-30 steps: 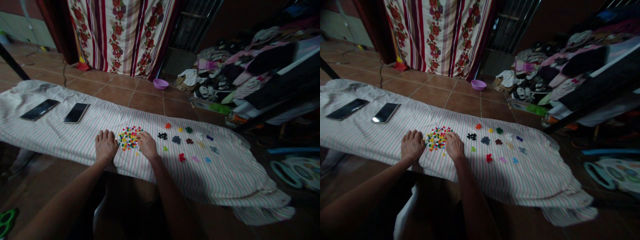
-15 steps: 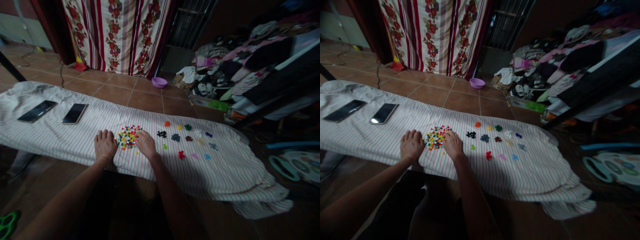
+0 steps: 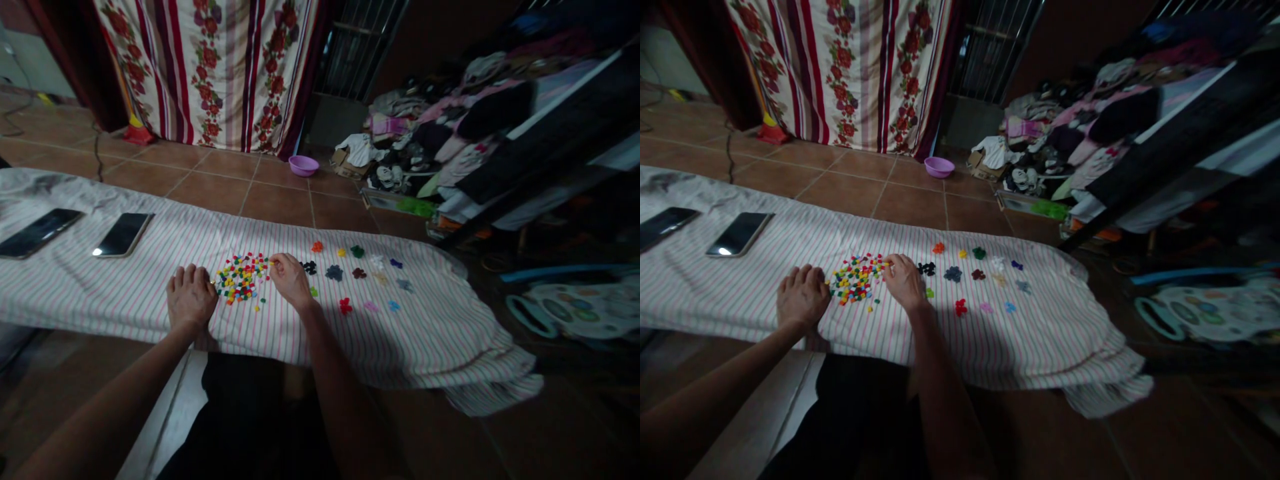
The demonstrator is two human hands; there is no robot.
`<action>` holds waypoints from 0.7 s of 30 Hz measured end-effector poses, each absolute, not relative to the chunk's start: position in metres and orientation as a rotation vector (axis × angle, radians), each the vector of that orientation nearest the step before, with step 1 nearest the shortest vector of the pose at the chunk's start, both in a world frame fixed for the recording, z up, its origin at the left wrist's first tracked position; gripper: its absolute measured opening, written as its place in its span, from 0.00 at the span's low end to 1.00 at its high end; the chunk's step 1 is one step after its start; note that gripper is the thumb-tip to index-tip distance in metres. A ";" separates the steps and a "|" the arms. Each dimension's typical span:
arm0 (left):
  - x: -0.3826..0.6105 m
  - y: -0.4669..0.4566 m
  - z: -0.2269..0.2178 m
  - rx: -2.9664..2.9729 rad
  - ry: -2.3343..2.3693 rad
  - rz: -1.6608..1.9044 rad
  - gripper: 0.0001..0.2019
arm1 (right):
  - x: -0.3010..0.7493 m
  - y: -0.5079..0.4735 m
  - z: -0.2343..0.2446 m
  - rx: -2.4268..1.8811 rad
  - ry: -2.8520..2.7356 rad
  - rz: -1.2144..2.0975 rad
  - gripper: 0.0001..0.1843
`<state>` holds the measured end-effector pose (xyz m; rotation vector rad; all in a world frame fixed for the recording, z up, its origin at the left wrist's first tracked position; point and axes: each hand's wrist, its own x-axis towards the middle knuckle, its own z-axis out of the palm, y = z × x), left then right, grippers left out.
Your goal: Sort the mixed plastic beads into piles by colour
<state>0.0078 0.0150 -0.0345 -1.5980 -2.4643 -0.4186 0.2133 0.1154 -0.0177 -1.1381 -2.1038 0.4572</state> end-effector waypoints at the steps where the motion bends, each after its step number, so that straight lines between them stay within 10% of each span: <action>1: 0.008 0.015 -0.034 -1.600 -2.463 -0.418 0.18 | 0.220 0.120 -0.016 -1.172 -2.034 0.451 0.11; 21: 0.008 0.014 -0.033 -1.601 -2.438 -0.444 0.16 | 0.336 0.166 -0.022 -1.337 -0.972 0.681 0.16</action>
